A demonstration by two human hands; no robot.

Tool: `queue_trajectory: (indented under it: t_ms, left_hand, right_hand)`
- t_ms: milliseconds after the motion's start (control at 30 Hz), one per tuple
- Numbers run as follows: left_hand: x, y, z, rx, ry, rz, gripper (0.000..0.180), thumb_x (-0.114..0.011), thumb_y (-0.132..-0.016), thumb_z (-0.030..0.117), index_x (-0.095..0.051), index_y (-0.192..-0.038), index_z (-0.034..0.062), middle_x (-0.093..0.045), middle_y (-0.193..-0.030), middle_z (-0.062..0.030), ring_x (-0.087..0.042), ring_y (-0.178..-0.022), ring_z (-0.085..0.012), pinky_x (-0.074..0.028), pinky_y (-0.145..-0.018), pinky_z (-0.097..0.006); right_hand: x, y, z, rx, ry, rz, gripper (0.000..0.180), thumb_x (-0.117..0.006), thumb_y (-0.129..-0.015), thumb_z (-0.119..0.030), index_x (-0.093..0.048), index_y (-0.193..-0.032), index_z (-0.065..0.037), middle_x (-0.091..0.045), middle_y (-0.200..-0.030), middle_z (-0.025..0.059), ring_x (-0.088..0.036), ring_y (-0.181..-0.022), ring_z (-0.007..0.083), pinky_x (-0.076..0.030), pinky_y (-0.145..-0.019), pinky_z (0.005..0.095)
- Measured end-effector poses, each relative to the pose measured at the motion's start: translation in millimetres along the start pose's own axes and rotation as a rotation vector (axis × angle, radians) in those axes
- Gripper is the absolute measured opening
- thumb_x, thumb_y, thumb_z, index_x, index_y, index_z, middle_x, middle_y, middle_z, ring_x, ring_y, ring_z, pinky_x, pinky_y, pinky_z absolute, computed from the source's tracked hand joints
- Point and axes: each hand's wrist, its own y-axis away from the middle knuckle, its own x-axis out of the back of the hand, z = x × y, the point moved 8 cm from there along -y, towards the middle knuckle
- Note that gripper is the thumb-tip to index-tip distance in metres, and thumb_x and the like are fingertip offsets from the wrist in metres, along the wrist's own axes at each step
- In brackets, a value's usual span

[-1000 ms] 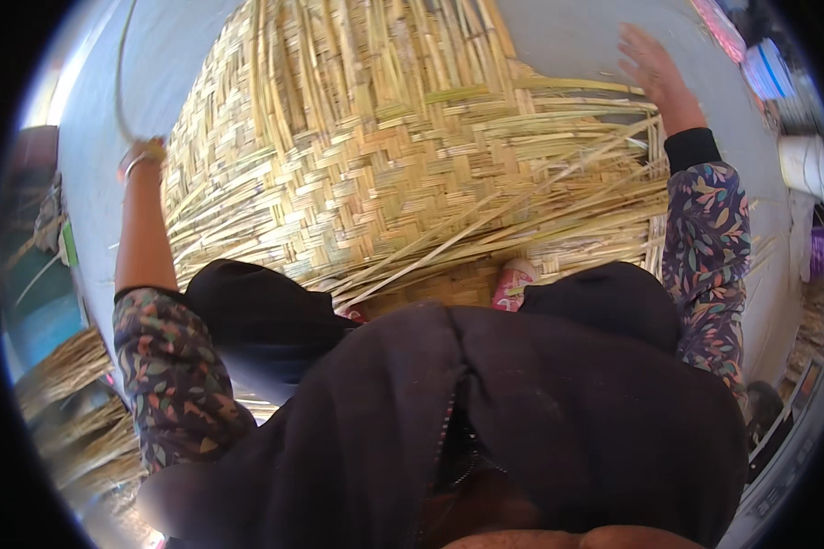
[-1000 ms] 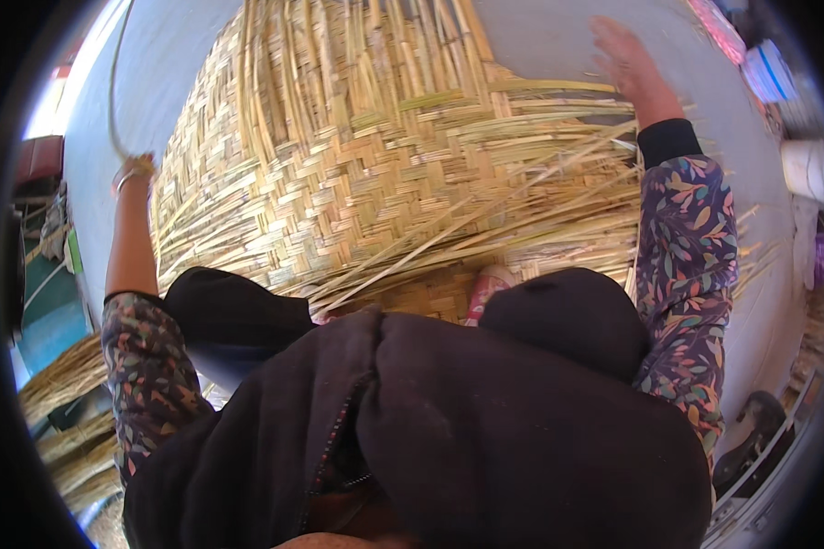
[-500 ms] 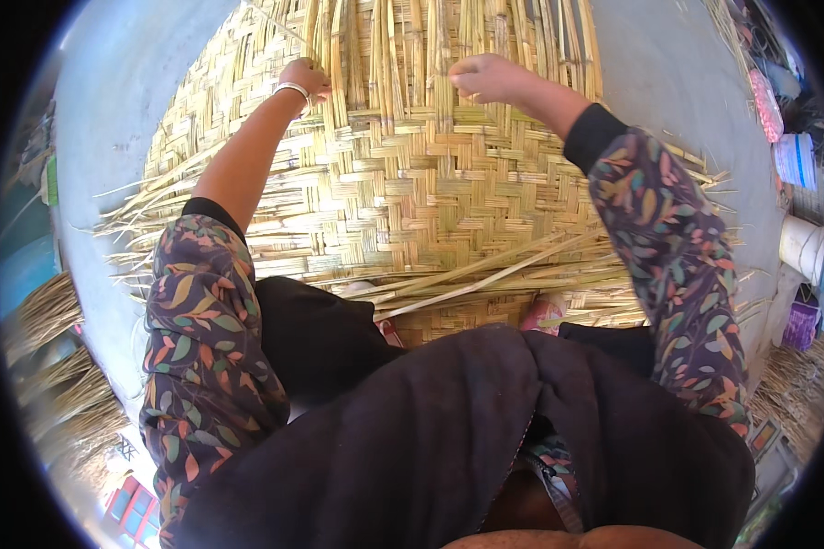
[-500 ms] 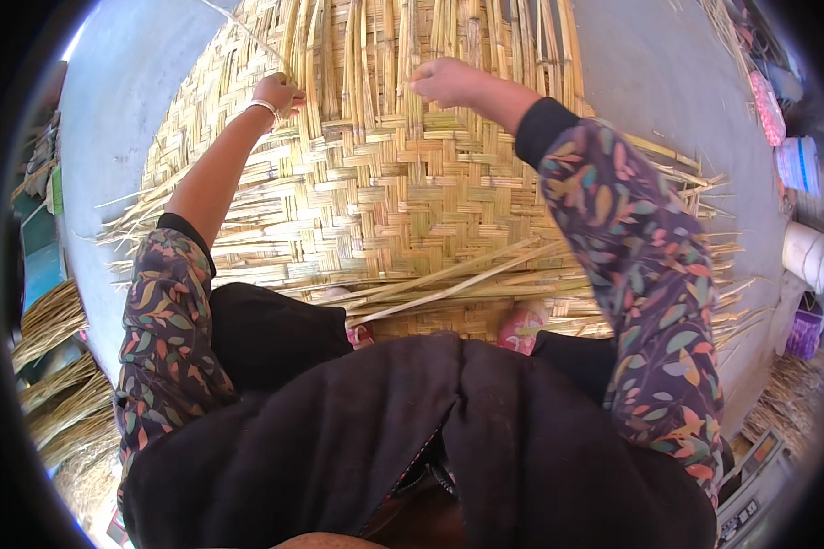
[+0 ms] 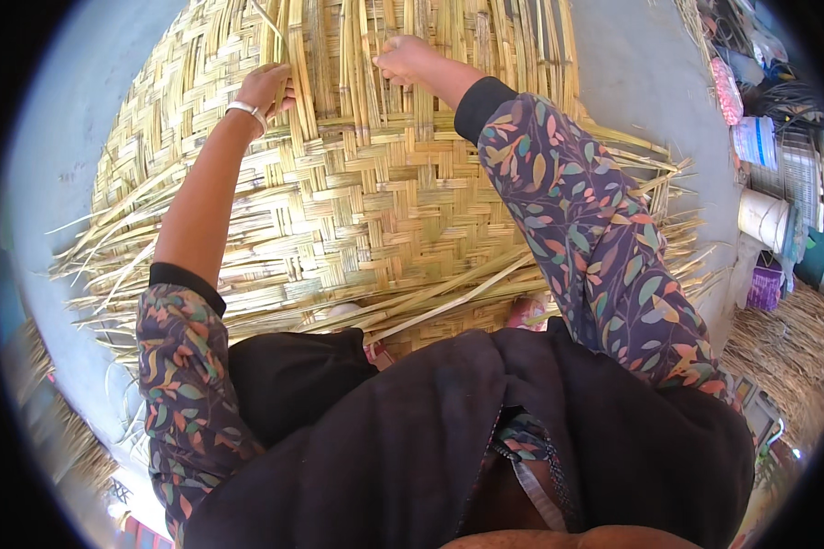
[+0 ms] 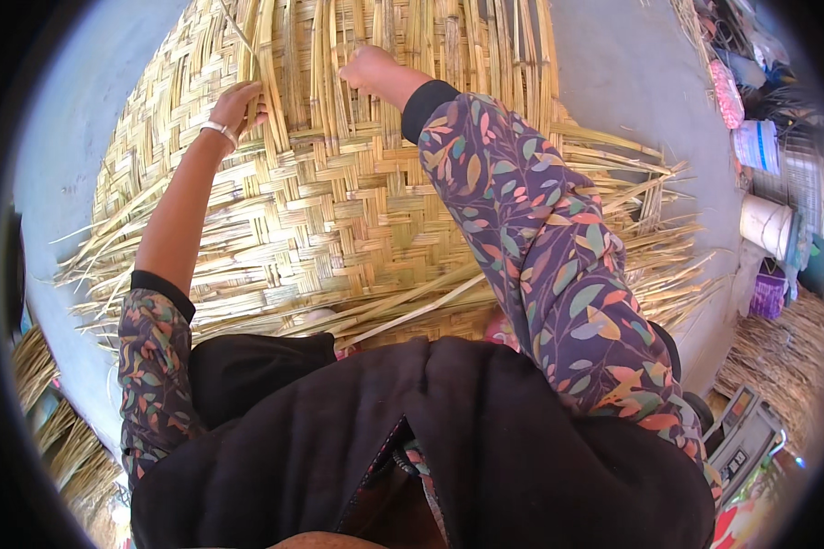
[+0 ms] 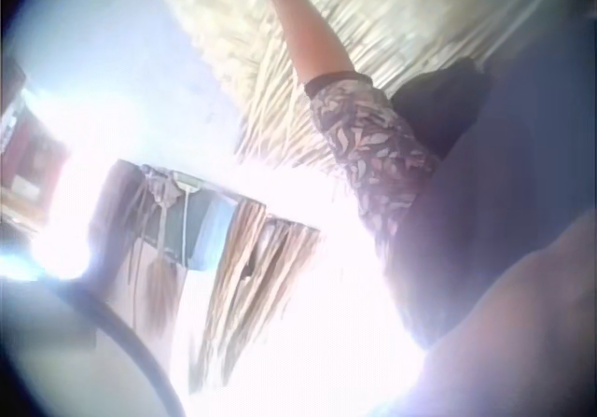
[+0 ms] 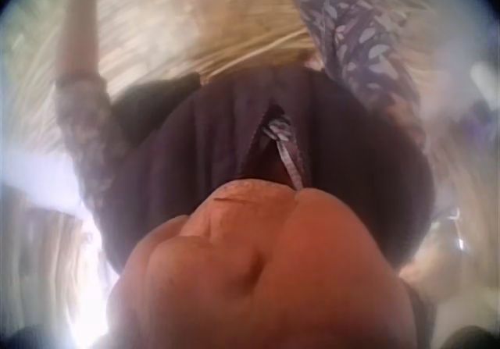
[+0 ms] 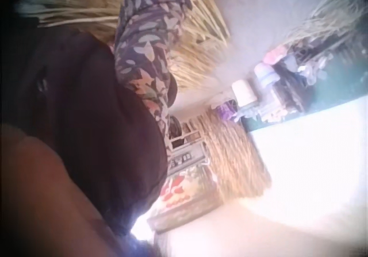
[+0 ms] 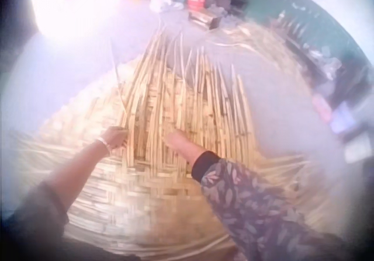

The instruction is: The person weaves a large flat basket using dried palm leaves, interlacing the strips by hand to form a tight pattern. The person adjusts the weave and continues adding new strips to expand the basket.

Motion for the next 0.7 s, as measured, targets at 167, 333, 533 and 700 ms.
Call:
queue_trajectory:
  t_ms: [167, 333, 533, 700]
  left_hand:
    - [-12, 6, 5, 0.057, -0.069, -0.019, 0.024, -0.041, -0.095, 0.020, -0.055, -0.104, 0.0035, -0.066, -0.081, -0.0075, -0.064, -0.066, -0.0151, -0.052, -0.058, -0.026]
    - [-14, -10, -11, 0.198, -0.172, -0.133, 0.025, -0.040, -0.095, 0.017, -0.056, -0.108, 0.0030, -0.067, -0.087, -0.0088, -0.065, -0.070, -0.0163, -0.052, -0.055, -0.028]
    - [-16, -16, -14, 0.034, -0.076, -0.181, 0.022, -0.046, -0.092, 0.014, -0.055, -0.106, -0.0008, -0.064, -0.088, -0.0098, -0.064, -0.073, -0.0171, -0.053, -0.059, -0.028]
    - [8, -56, -50, 0.031, 0.085, -0.254, 0.023, -0.050, -0.092, 0.015, -0.053, -0.108, -0.0020, -0.063, -0.095, -0.0102, -0.064, -0.082, -0.0168, -0.055, -0.070, -0.028]
  right_hand:
    - [-1, 16, -9, -0.017, -0.279, -0.038, 0.027, -0.065, -0.079, -0.012, -0.056, -0.098, 0.005, -0.056, -0.064, 0.0063, -0.049, -0.048, 0.0170, -0.042, -0.046, 0.0338]
    - [-4, 33, -22, -0.071, -0.311, -0.102, 0.057, -0.066, -0.084, -0.014, -0.039, -0.131, 0.004, -0.051, -0.115, 0.0139, -0.054, -0.100, 0.0213, -0.050, -0.085, 0.0337]
    - [-10, 53, -4, -0.103, -0.714, -0.147, 0.038, -0.064, -0.085, -0.013, -0.050, -0.118, -0.001, -0.057, -0.104, 0.0064, -0.057, -0.091, 0.0189, -0.049, -0.086, 0.0326]
    - [-11, 58, -5, -0.003, -0.847, -0.274, 0.023, -0.058, -0.087, -0.011, -0.054, -0.109, -0.006, -0.060, -0.103, 0.0056, -0.057, -0.094, 0.0192, -0.047, -0.086, 0.0357]
